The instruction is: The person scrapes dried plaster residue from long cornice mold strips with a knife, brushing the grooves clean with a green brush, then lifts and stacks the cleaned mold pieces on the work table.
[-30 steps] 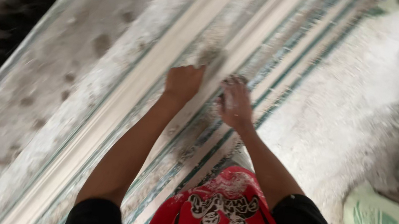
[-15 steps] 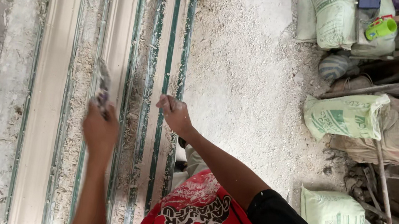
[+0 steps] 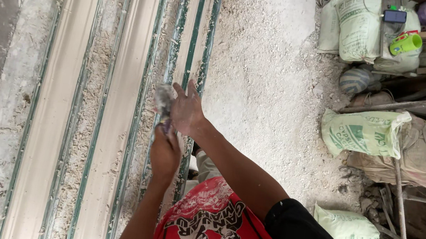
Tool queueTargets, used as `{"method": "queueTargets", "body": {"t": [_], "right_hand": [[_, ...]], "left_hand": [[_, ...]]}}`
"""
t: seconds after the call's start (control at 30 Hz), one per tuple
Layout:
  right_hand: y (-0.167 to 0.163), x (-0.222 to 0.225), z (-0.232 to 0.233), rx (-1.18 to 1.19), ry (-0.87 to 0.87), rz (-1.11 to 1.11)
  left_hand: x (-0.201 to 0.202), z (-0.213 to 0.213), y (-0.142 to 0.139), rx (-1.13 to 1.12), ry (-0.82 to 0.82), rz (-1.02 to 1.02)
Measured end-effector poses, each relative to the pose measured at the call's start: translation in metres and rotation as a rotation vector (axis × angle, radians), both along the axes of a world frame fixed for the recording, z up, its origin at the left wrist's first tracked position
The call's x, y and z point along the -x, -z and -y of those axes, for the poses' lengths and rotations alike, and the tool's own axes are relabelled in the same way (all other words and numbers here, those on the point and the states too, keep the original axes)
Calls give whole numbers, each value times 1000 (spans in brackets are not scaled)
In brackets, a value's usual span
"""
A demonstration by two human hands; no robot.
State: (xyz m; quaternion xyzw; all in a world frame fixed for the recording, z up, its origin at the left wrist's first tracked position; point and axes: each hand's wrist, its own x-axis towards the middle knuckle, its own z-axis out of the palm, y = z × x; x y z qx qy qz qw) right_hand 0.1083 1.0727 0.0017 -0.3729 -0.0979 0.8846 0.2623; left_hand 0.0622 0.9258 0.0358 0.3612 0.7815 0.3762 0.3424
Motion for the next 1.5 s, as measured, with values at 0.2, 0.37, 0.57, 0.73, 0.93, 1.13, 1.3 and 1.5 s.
{"method": "queueTargets", "body": {"t": [0.2,0.37,0.57,0.73,0.93,1.13,1.3,1.5], "right_hand": [[-11,17,2,-151,-64,106],[-4,25,17,-12,-52,-218],[24,41,-8,-908,-325,72],[37,68,-25,-1971,-574,988],[40,72,-27,-2035,-626,1087],[41,75,-27,-2034,-644,1101],[33,73,-28,-2015,-628,1096],[40,73,-29,-2020,-650,1089]], "left_hand": [[-1,7,-16,13,14,33],[20,32,-25,-81,-61,-233],[132,87,-39,-95,-185,-368],[181,136,-25,159,-164,-246],[171,202,-9,95,-133,-249],[172,120,-8,423,-170,-289],[187,-48,17,287,-134,-351],[192,35,18,403,9,-368]]}}
